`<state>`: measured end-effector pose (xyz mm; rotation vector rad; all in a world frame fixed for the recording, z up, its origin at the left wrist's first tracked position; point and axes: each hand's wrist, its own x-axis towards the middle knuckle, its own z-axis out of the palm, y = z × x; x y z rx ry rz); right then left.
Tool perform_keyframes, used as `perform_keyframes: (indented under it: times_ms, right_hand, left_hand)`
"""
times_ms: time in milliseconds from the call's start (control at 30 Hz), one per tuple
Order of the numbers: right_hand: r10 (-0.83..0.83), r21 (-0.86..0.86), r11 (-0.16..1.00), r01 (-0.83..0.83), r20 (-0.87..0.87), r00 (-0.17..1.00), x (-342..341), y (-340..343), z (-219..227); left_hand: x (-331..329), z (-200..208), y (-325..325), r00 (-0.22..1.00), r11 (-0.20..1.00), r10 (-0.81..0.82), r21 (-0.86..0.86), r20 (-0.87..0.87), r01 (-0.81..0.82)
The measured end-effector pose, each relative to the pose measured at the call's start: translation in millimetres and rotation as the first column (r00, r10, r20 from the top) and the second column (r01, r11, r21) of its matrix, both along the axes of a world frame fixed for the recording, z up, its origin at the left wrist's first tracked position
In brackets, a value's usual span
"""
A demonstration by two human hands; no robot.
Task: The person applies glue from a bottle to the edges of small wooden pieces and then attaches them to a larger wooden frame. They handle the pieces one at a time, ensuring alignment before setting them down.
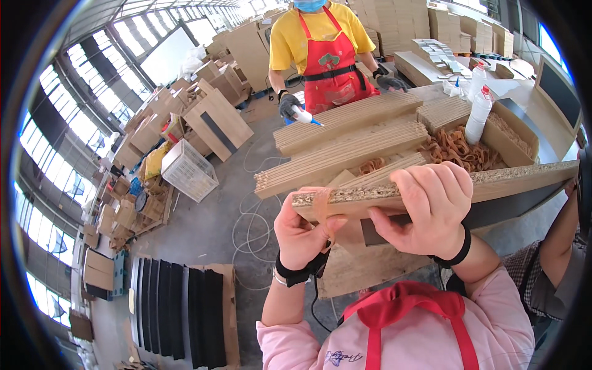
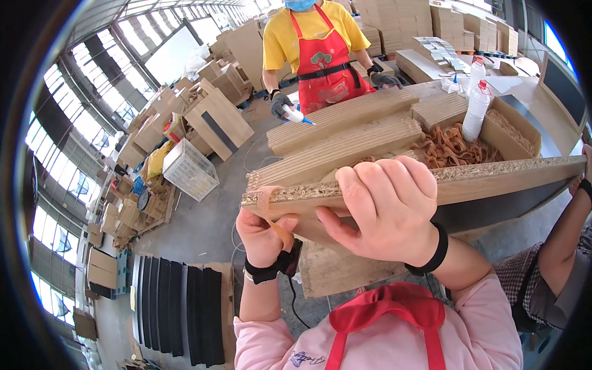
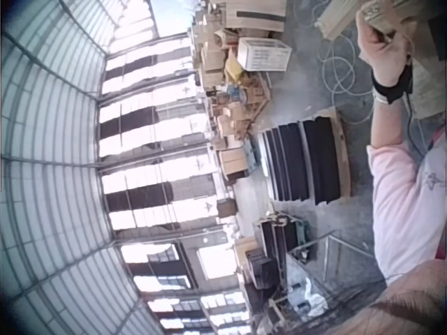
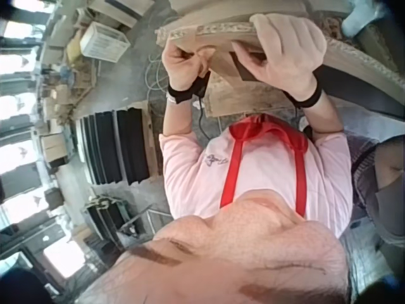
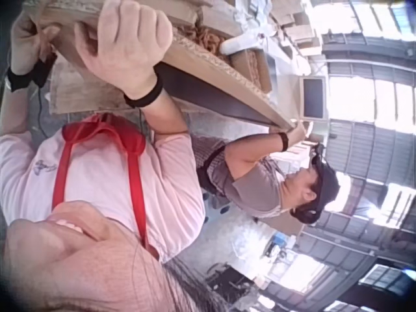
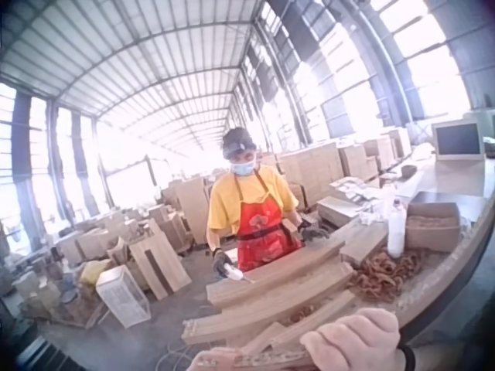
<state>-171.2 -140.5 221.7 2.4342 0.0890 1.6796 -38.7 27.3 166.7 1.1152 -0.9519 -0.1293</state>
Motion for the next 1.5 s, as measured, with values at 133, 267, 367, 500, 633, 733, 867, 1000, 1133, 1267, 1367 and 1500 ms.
perform_keyframes:
  times_ms: [133,267,367,500,633,733,867,1000,1133,1267,1367,1500]
  right_hand:
    - [0.019,0.018,1.0,-0.019,-0.007,1.0,6,9,0]
    - [0.039,0.032,0.999,-0.039,-0.019,0.999,11,14,1]
    - [0.067,0.04,0.997,-0.066,-0.015,0.998,15,16,1]
    - [0.068,0.047,0.997,-0.068,-0.013,0.998,19,16,1]
    - [0.076,0.063,0.995,-0.075,-0.024,0.997,23,17,2]
    - [0.074,0.073,0.995,-0.071,-0.029,0.997,25,17,0]
    - [0.085,0.09,0.993,-0.082,-0.033,0.996,28,19,1]
    - [0.068,0.091,0.994,-0.063,-0.048,0.997,31,20,0]
    - [0.067,0.09,0.994,-0.062,-0.055,0.996,34,19,2]
    - [0.06,0.086,0.995,-0.054,-0.068,0.996,36,17,3]
    - [0.056,0.07,0.996,-0.052,-0.066,0.996,36,18,5]
    - [0.053,0.063,0.997,-0.048,-0.072,0.996,35,19,7]
  left_hand:
    - [-2,0,12,0.993,1.0,0.019,0.027,-0.112,-0.016]
    - [4,-3,17,0.992,0.999,0.031,0.025,-0.122,-0.029]
    - [5,-4,16,0.996,0.996,0.075,-0.035,-0.047,-0.076]
    - [5,-5,17,0.986,0.998,0.048,-0.021,-0.16,-0.052]
    - [7,-6,14,0.992,0.994,0.079,-0.063,-0.101,-0.086]
    - [7,-4,16,0.987,0.996,0.069,-0.038,-0.145,-0.075]
    - [12,-9,13,0.985,0.987,0.126,-0.088,-0.113,-0.137]
    - [11,-4,19,0.979,0.996,0.088,-0.008,-0.183,-0.091]
    - [11,-5,15,0.97,0.993,0.107,-0.028,-0.218,-0.115]
    - [15,-7,13,0.974,0.998,0.036,-0.047,-0.222,-0.047]
    - [16,-8,16,0.976,0.999,0.009,-0.042,-0.215,-0.019]
    - [17,-4,15,0.991,0.997,0.079,0.006,-0.111,-0.079]
